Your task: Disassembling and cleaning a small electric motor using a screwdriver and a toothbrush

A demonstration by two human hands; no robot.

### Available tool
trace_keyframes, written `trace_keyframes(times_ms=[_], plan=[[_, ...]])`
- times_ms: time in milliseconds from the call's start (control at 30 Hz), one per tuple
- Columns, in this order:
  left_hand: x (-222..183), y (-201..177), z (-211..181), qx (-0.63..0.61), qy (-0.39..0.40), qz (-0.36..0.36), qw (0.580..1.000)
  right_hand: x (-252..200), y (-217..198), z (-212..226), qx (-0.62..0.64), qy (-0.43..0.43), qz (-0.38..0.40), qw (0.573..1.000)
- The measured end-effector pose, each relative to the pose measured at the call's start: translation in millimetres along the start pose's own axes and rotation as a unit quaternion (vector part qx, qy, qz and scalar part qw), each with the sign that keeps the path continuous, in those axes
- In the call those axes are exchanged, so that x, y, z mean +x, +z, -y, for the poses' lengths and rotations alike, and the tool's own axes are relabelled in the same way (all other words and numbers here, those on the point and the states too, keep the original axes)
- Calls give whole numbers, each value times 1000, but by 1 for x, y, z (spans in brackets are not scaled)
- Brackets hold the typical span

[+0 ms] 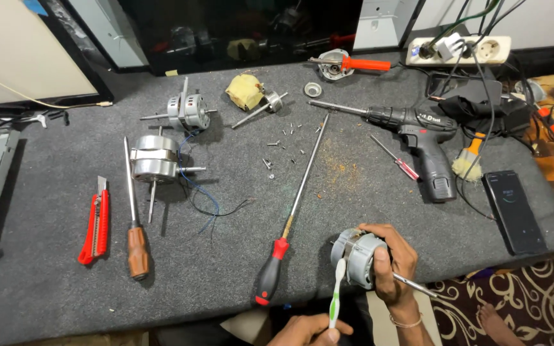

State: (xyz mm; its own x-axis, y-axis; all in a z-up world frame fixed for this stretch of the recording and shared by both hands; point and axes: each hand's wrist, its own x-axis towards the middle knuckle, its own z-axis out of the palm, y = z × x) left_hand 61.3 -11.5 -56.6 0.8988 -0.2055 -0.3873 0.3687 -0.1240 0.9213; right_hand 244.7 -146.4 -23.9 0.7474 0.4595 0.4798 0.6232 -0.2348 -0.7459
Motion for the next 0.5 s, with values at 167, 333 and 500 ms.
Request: trace_keyframes(times_ms=[167,333,500], plan=[[18,12,2,-207,12,44,977,0,1,-1,2,4,2,1000],[16,10,5,-267,-37,63,961,2,0,2,2,-2,-7,1000],[22,23,58,-369,-71,54,925,0,-1,-1,-3,3,-2,1000]])
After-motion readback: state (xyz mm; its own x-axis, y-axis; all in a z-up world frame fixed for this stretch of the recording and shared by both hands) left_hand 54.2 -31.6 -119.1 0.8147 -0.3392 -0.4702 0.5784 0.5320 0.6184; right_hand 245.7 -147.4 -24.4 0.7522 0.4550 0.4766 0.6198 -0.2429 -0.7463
